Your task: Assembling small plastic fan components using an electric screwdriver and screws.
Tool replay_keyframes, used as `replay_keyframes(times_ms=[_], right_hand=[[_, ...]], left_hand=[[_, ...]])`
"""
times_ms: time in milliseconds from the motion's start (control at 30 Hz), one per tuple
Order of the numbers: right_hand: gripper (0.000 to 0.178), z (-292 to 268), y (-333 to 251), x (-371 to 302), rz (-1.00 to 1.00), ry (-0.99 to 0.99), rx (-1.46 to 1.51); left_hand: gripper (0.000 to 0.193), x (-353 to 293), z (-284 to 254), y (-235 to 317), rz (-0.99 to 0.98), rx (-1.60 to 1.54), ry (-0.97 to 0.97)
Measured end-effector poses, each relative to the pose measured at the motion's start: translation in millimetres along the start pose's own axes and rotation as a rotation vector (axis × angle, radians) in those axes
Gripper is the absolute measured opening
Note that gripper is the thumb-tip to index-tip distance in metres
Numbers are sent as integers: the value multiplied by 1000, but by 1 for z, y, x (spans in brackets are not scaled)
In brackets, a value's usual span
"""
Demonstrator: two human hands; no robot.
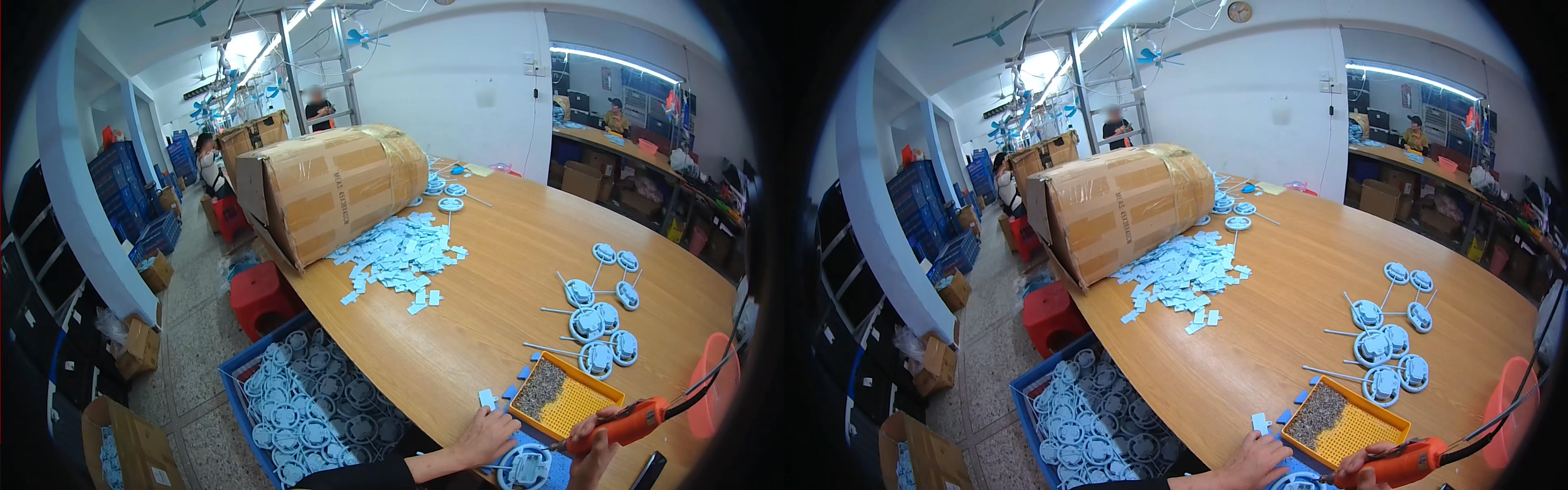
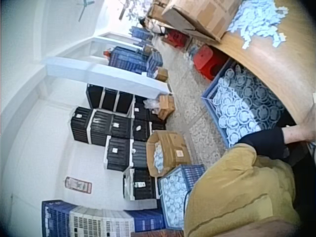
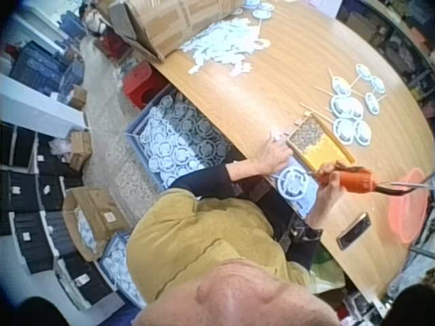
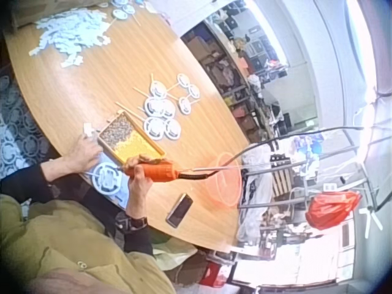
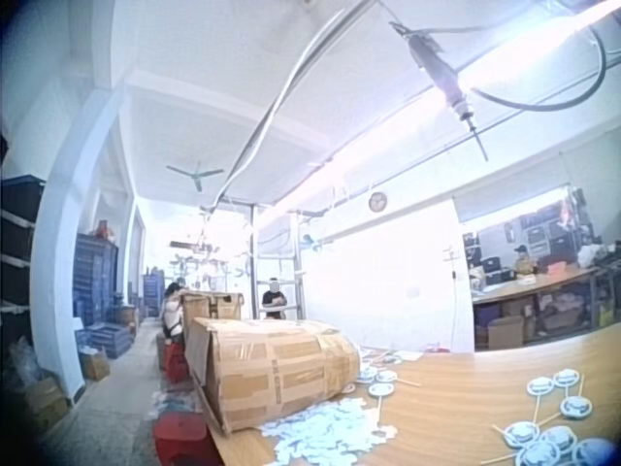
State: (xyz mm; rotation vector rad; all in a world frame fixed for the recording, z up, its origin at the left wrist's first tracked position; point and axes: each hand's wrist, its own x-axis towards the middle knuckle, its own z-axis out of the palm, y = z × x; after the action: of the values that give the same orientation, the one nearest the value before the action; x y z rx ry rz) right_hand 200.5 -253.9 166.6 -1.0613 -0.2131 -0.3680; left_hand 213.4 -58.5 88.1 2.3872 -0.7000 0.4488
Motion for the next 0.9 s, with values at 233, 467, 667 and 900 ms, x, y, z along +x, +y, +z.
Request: replay_keyframes(times_ms=[233,467,667,900], right_hand=[[44,-7,-8,-8,124,-65,88],[43,-2,0,-4,4,-8,-15],[43,2,-3,-7,2,-16,-2],[42,-5,1,-5,14,-8,0]], left_hand=[[20,7,8,4,-44,97,-60],[16,8,13,2,-44,96,-31],[16,8,14,-1,-23,84,7],[16,11,15,-7,-31,88,-51]])
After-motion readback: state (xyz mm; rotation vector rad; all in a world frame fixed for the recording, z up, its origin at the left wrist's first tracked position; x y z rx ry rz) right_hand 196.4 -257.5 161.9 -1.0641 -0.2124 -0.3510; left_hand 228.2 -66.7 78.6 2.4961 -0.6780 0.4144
